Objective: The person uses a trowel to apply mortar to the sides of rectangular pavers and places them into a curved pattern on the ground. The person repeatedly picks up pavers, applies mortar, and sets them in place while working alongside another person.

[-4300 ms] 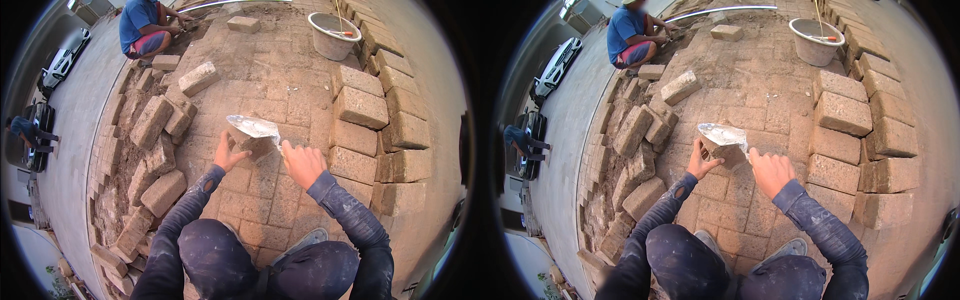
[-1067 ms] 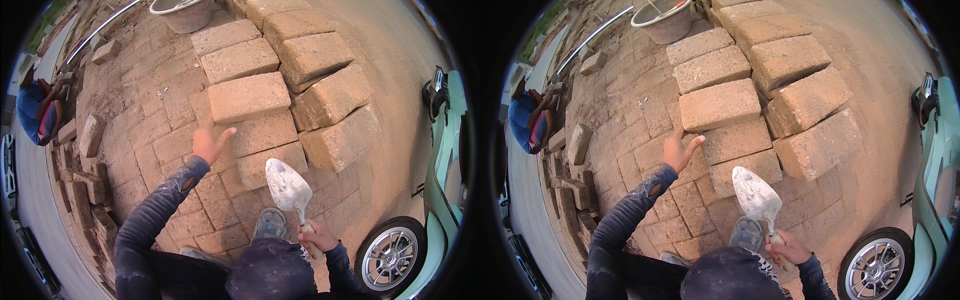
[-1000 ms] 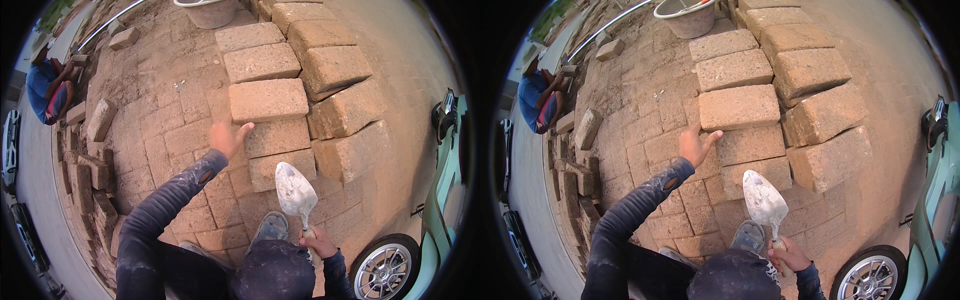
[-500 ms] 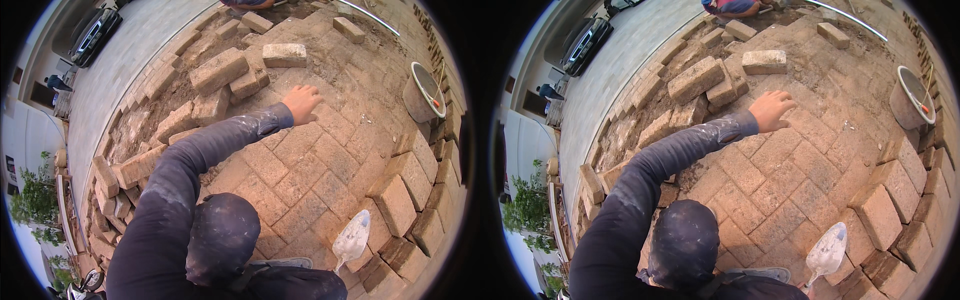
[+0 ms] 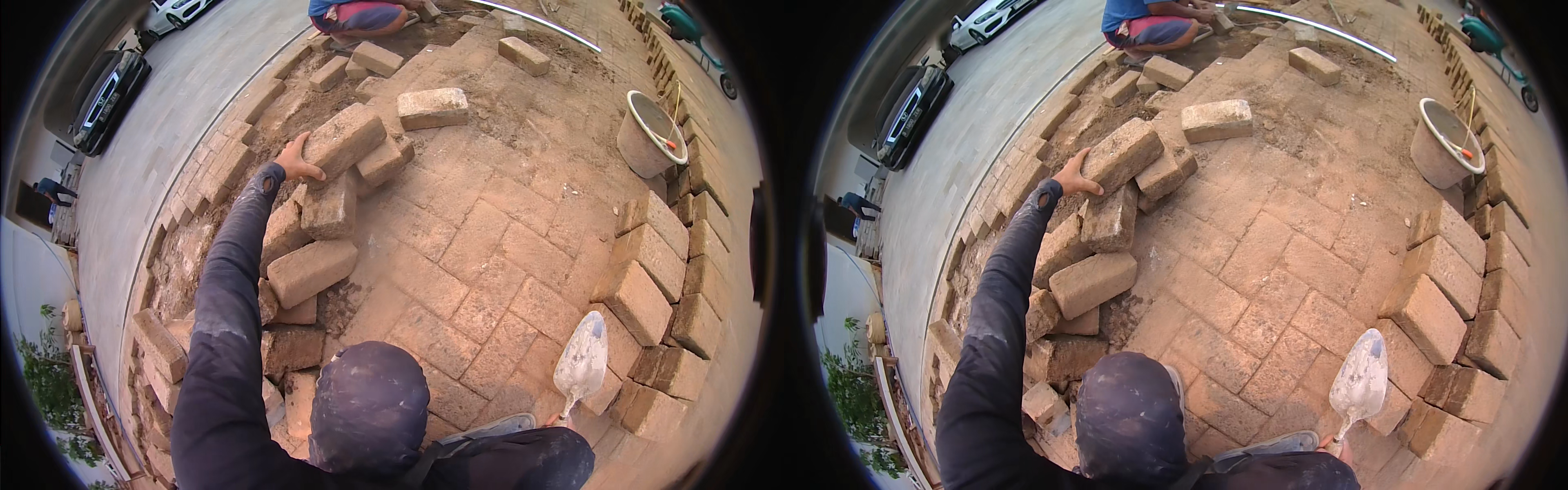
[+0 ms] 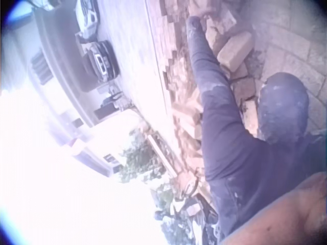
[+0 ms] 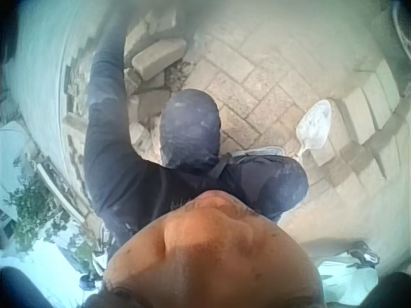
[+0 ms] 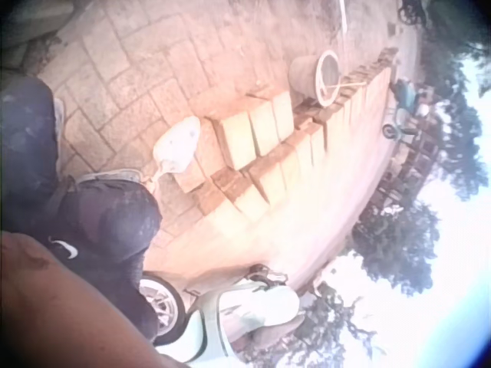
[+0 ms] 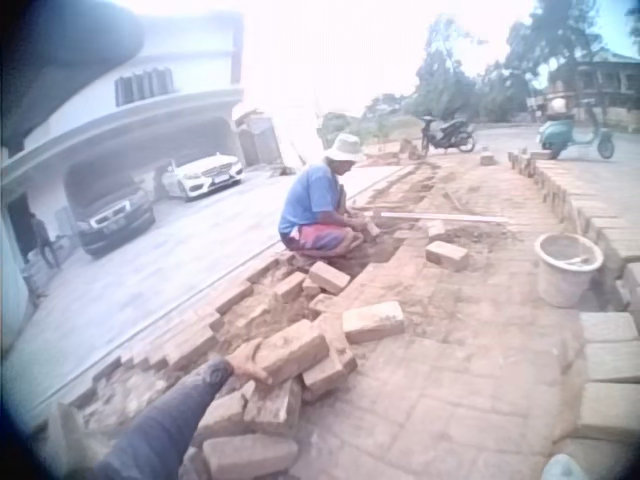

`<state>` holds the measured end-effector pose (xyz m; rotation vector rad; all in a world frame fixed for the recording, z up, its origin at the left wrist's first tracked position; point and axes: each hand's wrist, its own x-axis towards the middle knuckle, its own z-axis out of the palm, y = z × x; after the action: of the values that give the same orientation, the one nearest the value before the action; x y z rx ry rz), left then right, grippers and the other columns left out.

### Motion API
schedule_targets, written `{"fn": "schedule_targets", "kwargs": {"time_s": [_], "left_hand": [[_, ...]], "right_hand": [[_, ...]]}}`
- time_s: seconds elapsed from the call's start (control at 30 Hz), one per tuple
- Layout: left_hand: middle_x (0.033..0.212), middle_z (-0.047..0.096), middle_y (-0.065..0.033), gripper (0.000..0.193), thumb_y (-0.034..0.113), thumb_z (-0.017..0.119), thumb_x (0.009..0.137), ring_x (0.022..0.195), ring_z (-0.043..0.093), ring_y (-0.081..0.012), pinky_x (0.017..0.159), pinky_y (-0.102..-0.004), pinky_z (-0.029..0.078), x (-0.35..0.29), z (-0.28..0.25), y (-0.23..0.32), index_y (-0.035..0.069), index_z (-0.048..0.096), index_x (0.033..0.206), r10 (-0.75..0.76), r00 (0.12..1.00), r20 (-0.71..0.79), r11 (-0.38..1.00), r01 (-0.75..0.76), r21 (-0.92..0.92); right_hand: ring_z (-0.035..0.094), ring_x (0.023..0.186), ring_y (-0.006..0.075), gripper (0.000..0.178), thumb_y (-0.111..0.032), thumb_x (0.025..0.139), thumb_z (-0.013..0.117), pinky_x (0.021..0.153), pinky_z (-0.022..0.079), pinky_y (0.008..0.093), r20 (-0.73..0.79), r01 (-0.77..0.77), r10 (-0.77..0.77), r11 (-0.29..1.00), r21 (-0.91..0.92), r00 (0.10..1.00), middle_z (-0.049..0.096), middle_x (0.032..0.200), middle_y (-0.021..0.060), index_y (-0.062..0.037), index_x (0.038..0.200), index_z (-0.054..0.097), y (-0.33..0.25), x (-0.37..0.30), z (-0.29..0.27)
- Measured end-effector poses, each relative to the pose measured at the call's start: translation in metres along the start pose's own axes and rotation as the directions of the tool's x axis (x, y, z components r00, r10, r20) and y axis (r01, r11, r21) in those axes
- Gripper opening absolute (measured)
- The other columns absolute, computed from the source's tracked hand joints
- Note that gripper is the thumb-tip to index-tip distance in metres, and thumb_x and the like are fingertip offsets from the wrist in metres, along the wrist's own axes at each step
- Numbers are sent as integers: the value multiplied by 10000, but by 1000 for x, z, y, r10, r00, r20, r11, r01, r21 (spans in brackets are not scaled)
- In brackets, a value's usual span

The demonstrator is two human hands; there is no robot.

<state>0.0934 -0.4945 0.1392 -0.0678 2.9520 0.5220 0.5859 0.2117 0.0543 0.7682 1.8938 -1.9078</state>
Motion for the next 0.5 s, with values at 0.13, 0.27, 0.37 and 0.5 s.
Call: {"fn": "schedule_targets", "kwargs": {"time_s": [0.13,0.27,0.37,0.5], "left_hand": [[1337,438,-288,1288,461,903,469,1270,411,-465,1089,-501,393,-15,4,22,90,303,1547,-13,987,-161,985,41,168],[1245,454,-276,1136,446,871,537,1160,451,-460,1030,-503,418,-49,27,71,40,393,1484,70,953,-295,977,-6,213],[1272,459,-244,977,381,845,618,1140,454,-455,999,-509,436,-78,21,98,46,442,1442,189,917,-352,954,-86,287],[1298,458,-240,860,324,811,653,1133,468,-462,961,-516,473,-85,25,139,30,480,1391,251,924,-287,949,-177,260]], "right_hand": [[603,640,129,257,-72,803,769,603,493,281,46,-8,7,1000,28,999,626,739,42,-51,971,576,-9,10,8],[612,630,145,271,-103,819,762,590,496,285,109,-103,82,974,204,991,647,746,72,-44,985,556,-46,1,24],[614,627,149,295,-124,822,759,582,492,277,137,-150,128,976,158,982,654,748,81,-46,1009,544,-61,3,41],[564,559,131,285,-128,832,738,519,447,268,59,-88,78,977,197,995,621,685,73,-50,1021,540,-62,-3,45]]}}
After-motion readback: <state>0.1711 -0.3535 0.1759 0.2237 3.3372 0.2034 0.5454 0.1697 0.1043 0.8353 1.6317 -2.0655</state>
